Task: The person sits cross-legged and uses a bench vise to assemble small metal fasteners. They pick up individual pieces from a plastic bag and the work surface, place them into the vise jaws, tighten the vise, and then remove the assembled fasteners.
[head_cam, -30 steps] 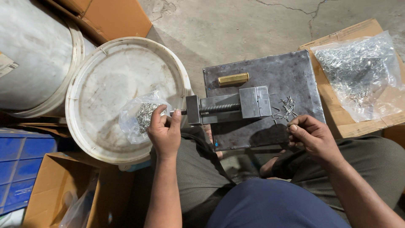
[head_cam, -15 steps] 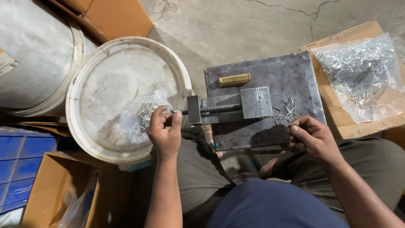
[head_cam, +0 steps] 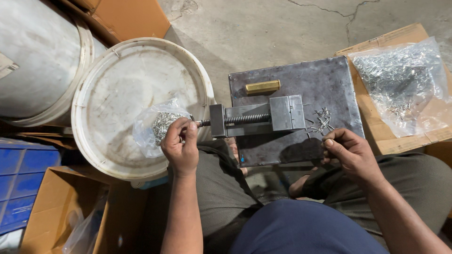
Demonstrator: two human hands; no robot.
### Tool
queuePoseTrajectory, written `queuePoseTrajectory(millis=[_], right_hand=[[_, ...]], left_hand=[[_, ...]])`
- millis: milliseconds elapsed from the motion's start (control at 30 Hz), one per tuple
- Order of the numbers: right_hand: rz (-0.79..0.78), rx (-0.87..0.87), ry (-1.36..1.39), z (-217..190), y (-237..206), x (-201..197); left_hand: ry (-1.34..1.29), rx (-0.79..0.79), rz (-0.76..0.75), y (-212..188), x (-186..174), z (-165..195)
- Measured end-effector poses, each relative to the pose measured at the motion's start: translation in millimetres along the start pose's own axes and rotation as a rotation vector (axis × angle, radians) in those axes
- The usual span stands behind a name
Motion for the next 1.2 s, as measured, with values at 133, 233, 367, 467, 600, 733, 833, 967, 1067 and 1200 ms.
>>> queuePoseTrajectory(millis=[133, 233, 367, 467, 600, 733, 833, 967, 1067, 1200], right_hand=[[-0.005, -0.009, 0.004, -1, 0, 1], [-0.005, -0.007, -0.005, -2, -1, 1], [0.009, 0.003, -0.020, -2, -1, 1], [-0.006, -0.022, -0.031, -5, -1, 4], [-0.027, -0.025, -0.008, -9, 0, 9], [-0.015, -0.021, -0.022, -11, -1, 11], [0.001, -0.010, -0.033, -10, -2, 10], [0.002, -0.019, -0.025, -12, -1, 10], [0.048, 0.018, 0.046, -9, -4, 5], [-0.147, 0.002, 0.270, -11, -22, 34]], left_hand=[[-0.015, -0.025, -0.015, 1, 0, 0], [-0.014, -0.016, -0.024, 2, -1, 2], [-0.012, -0.008, -0.025, 2, 0, 3], [-0.011, -0.026, -0.030, 2, 2, 0], [-0.029, -0.017, -0.036, 3, 4, -1], [-0.067, -0.042, -0.028, 0, 3, -4], [0.015, -0.109, -0.052, -2, 6, -12], [0.017, -0.103, -0.063, 1, 5, -6], [0.046, 0.047, 0.082, -5, -6, 31], [-0.392, -0.018, -0.214, -57, 56, 84]])
Point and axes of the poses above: each hand's wrist, its own y-axis towards the middle knuckle, its own x-axis out of the palm, z = x × y, the point moved 9 cm from there along y, towards the middle knuckle, and after that the axes turned 3 degrees about y, right-handed, at the moved point
